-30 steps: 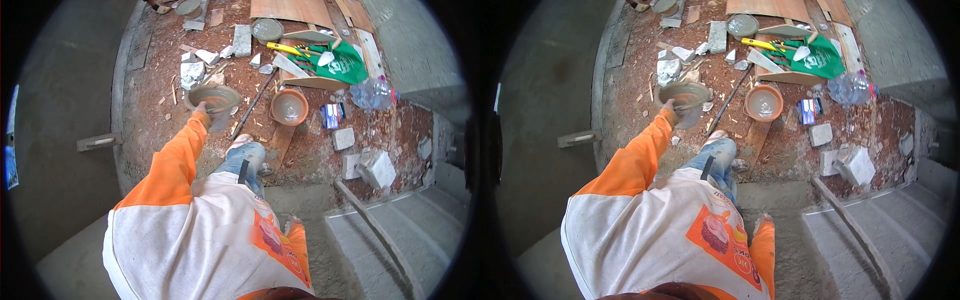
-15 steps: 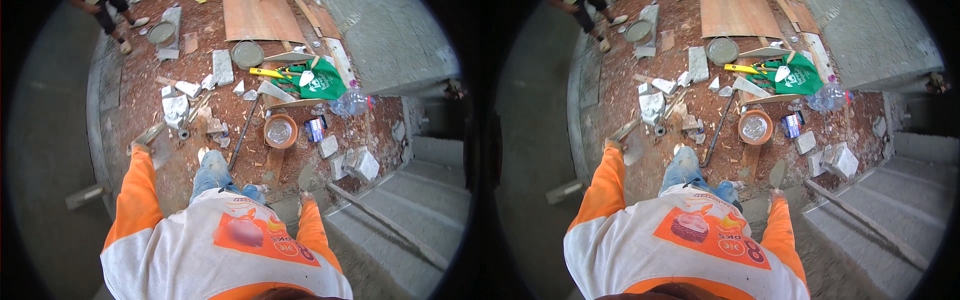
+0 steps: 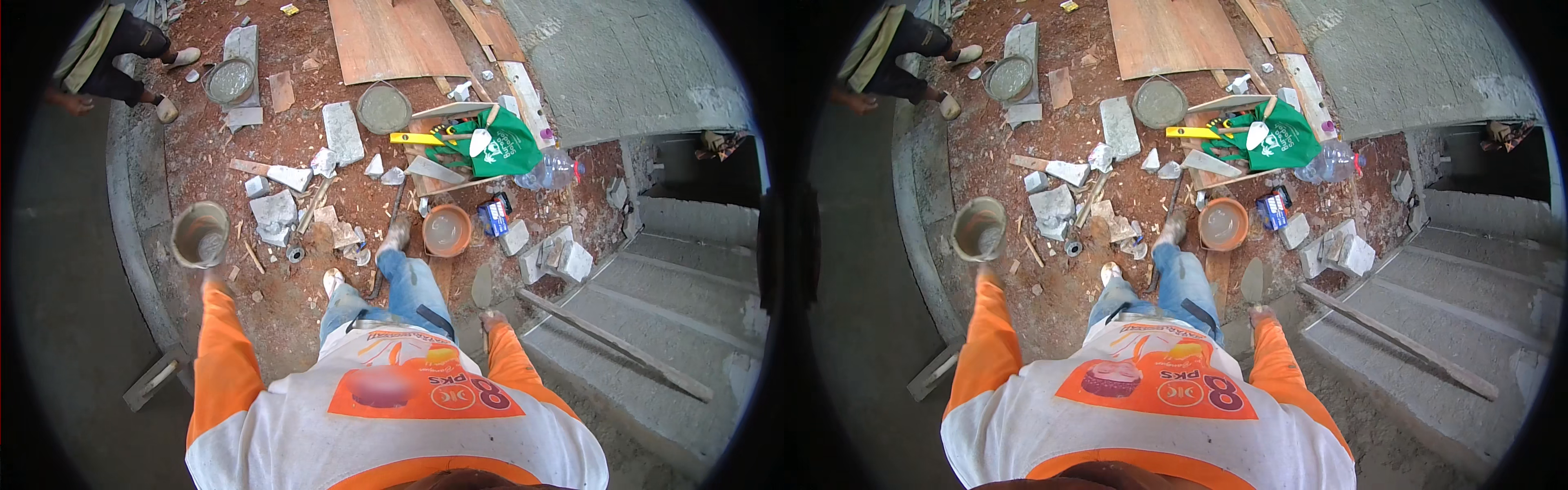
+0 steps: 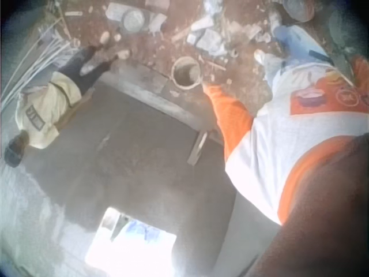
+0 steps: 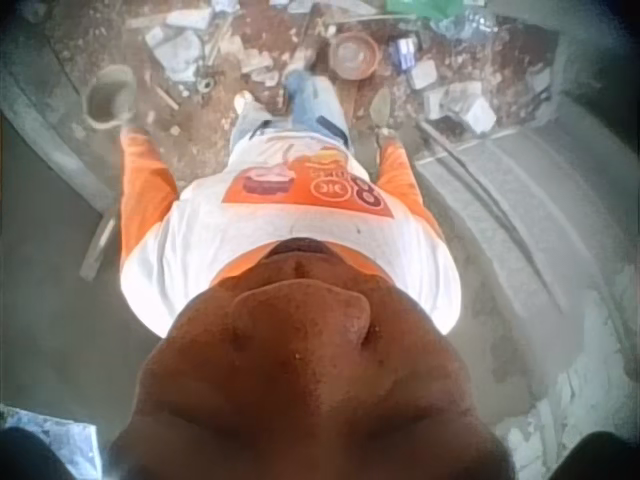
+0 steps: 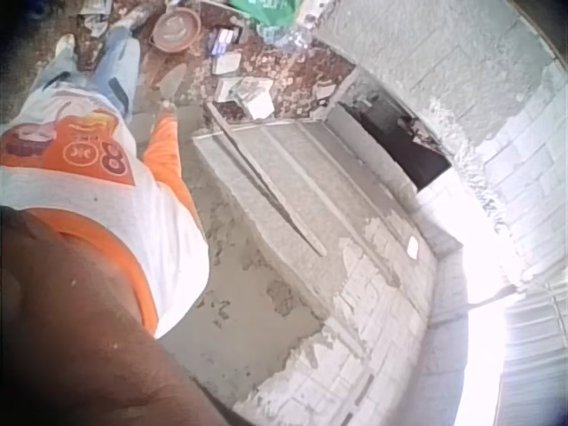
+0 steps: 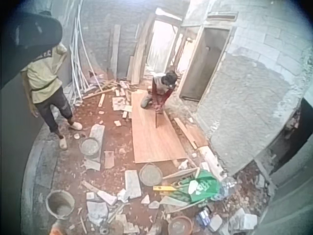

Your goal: The person scoops mortar from a bucket with a trowel and applies it onto the wall.

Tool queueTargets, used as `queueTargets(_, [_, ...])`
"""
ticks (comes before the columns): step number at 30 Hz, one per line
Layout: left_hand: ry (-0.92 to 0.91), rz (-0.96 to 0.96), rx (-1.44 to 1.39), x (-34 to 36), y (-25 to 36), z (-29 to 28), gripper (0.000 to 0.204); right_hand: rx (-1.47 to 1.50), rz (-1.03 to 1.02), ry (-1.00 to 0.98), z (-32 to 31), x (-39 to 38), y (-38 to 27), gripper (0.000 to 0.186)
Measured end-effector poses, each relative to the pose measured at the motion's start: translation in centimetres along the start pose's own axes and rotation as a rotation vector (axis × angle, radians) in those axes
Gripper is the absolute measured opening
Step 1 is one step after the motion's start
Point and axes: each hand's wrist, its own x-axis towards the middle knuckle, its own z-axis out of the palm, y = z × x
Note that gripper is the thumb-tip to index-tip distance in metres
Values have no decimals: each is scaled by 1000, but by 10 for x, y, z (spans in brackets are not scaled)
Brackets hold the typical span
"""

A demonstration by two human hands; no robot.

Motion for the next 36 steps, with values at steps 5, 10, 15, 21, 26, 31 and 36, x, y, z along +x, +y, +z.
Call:
queueTargets(5, [-884,-1254,-1577,170,253,-131,26,-107,25,-46,-55,29,-44,52])
queueTargets(10, [-1139,-1010,-1581,277,281,-257,53,109,121,-311,-144,102,-145,53])
queueTargets(15, [-944,-1172,-1572,346,243,-260,53,355,-377,103,-206,226,-160,37])
queueTargets(21, [-917,-1295,-1447,368,189,-265,53,720,-171,164,-280,286,-178,39])
queueTargets(26, [-916,-1230,-1333,443,141,-236,53,752,-82,253,-259,288,-168,48])
queueTargets(31, [-910,-912,-1228,616,107,-149,53,773,376,-117,-176,222,-140,57])
queueTargets(36, [-577,-368,-1125,866,128,5,53,1058,583,-33,-148,139,-234,47])
